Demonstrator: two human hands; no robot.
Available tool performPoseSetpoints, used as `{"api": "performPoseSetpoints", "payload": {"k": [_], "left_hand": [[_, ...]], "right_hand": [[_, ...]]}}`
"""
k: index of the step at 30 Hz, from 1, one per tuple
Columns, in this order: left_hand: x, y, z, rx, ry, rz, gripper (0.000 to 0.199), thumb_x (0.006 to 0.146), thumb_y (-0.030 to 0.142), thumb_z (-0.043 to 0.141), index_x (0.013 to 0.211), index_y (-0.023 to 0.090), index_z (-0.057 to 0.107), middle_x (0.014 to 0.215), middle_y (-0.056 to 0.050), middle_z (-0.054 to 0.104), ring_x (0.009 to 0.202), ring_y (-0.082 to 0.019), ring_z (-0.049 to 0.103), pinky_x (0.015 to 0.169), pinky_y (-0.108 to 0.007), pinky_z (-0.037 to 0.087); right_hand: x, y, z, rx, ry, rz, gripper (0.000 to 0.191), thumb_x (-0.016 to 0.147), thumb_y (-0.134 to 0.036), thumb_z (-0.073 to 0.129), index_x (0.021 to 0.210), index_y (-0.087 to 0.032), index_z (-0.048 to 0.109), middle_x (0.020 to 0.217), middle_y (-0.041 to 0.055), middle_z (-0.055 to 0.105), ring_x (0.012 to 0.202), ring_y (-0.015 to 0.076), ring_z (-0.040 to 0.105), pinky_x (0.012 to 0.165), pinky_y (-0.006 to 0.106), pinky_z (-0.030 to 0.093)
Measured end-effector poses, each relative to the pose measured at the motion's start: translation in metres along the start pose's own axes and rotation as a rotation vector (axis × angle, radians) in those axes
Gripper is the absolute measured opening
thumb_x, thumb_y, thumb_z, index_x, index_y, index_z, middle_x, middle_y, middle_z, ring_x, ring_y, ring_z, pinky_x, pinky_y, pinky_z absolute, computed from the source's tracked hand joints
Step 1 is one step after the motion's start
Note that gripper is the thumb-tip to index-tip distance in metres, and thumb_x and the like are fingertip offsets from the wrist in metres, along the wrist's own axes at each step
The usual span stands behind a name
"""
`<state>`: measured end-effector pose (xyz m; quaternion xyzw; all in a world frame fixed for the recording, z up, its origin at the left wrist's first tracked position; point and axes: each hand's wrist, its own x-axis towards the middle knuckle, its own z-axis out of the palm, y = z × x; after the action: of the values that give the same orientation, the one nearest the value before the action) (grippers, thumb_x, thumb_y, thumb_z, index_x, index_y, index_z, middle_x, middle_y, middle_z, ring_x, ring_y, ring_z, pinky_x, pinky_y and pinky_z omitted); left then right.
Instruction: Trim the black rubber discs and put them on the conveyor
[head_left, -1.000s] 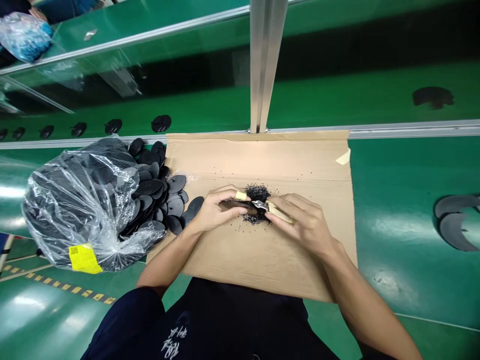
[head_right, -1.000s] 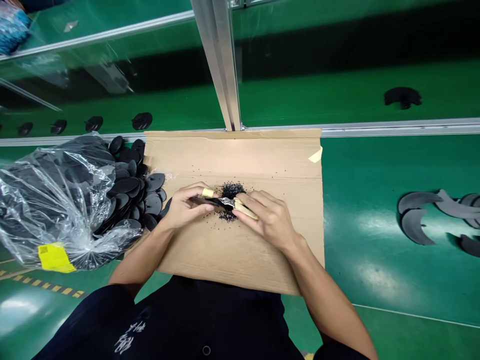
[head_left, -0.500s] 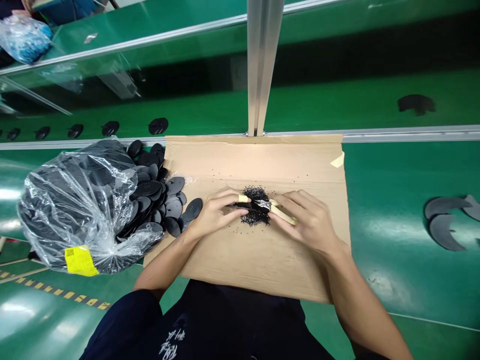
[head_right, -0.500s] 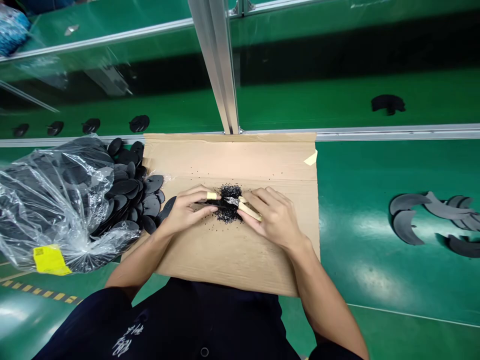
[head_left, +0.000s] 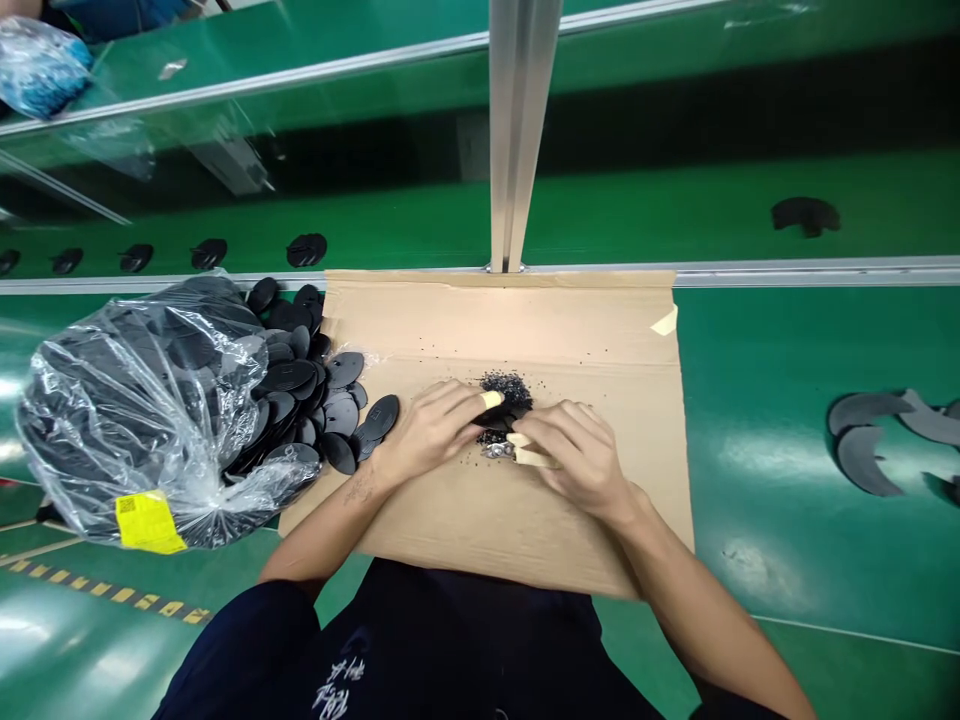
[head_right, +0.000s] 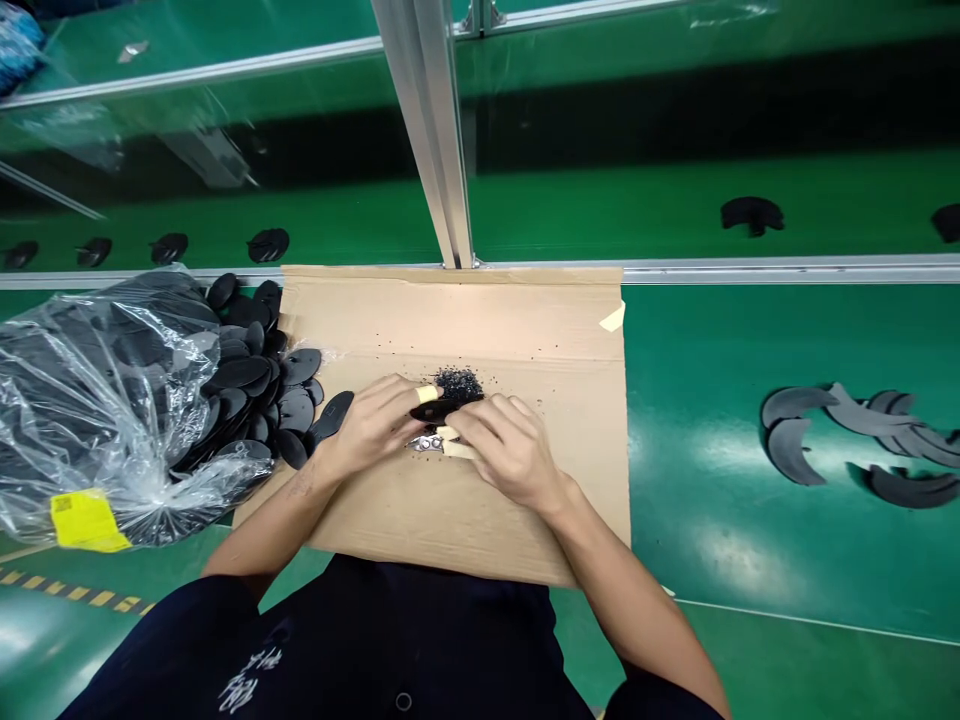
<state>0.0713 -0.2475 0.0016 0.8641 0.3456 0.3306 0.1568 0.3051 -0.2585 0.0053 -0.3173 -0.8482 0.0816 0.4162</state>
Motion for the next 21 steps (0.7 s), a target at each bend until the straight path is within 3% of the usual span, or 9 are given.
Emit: {"api": "performPoseSetpoints", "payload": {"k": [2,4,8,15,21], "left_hand": [[-0.001,0.000,0.001,0.100,-0.045,0.001,0.025,0.099,0.012,0.057,0.122,0.017,0.066,0.109,-0.012,0.073,0.098,-0.022,0.071,0.085,-0.036,0.060],[-0.001,0.001,0.001,0.062,-0.023,-0.030,0.025,0.100,0.010,0.054,0.120,0.019,0.067,0.111,-0.011,0.071,0.101,-0.020,0.070,0.086,-0.035,0.060],[0.001,0.002,-0.003,-0.250,0.094,-0.114,0.017,0.098,0.011,0.060,0.111,0.018,0.068,0.110,-0.010,0.070,0.103,-0.018,0.069,0.089,-0.032,0.059],[-0.001,0.005,0.001,-0.782,0.182,-0.256,0.007,0.092,0.014,0.070,0.097,0.017,0.066,0.108,-0.009,0.068,0.101,-0.017,0.069,0.090,-0.030,0.058],[0.002,0.010,0.007,-0.968,0.195,-0.329,0.020,0.089,0.028,0.079,0.090,0.016,0.062,0.101,-0.006,0.066,0.091,-0.014,0.068,0.080,-0.024,0.058]], "right_hand": [[-0.001,0.000,0.000,0.028,0.002,0.007,0.021,0.095,-0.013,0.061,0.114,-0.020,0.063,0.093,0.0077,0.076,0.080,0.0193,0.068,0.065,0.033,0.048],[0.000,0.002,-0.003,0.087,0.041,0.058,0.025,0.093,-0.014,0.064,0.117,-0.021,0.063,0.094,0.0073,0.076,0.080,0.0195,0.069,0.066,0.033,0.051],[0.003,0.012,-0.010,0.057,0.102,0.169,0.030,0.090,-0.010,0.064,0.117,-0.022,0.063,0.096,0.0078,0.076,0.081,0.0203,0.069,0.067,0.035,0.053],[0.002,0.018,-0.010,0.093,-0.025,0.132,0.028,0.091,-0.015,0.064,0.118,-0.020,0.063,0.101,0.0100,0.075,0.084,0.0217,0.068,0.070,0.037,0.056],[-0.001,0.016,-0.007,0.071,-0.050,0.124,0.029,0.092,-0.019,0.064,0.121,-0.020,0.065,0.102,0.0107,0.075,0.083,0.0217,0.068,0.070,0.037,0.055]]}}
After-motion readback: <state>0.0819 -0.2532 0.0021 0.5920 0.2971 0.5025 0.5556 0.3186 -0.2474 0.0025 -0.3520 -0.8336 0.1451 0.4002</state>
